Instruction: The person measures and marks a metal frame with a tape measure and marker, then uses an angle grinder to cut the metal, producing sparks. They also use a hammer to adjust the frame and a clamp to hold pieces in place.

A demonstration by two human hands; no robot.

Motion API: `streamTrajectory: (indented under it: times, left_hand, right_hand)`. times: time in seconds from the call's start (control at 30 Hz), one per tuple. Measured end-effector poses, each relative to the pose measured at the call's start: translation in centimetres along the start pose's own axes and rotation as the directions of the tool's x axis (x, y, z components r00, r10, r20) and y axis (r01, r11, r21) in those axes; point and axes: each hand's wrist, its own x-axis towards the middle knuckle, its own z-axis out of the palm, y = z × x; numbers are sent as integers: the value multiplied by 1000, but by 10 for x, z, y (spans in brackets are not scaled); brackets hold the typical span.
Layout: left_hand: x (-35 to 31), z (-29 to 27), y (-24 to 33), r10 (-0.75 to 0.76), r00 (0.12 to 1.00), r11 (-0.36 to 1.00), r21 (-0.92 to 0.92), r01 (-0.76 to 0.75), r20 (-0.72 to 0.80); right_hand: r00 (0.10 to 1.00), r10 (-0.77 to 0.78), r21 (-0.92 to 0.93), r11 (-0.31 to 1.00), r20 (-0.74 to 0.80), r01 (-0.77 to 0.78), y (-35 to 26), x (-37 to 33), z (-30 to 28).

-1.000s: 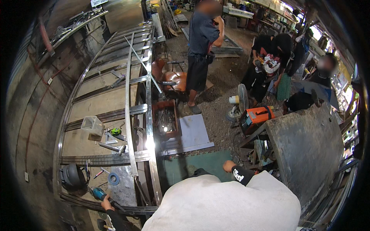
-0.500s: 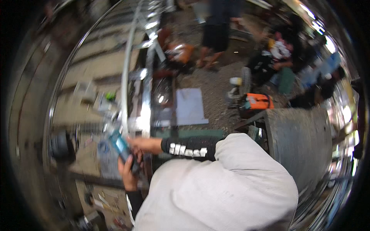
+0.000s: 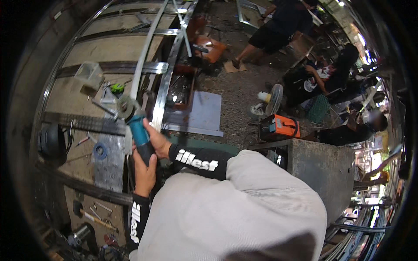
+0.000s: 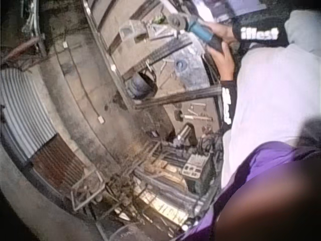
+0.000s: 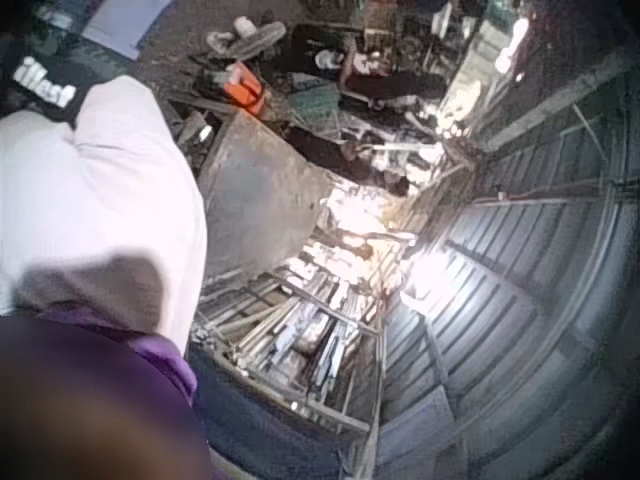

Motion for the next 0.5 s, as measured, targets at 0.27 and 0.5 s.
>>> streamTrajectory:
  times: [0.27, 0.5]
  left_hand:
    - [-8, 6, -1, -193, 970, 971, 169, 167, 148]
    - [-104, -15, -37, -175, 974, 951, 231, 204, -141]
  right_hand:
    - [997, -77, -410, 909, 16, 77, -12, 7, -28]
    - [970, 242, -605, 774, 8, -188, -47, 27, -87]
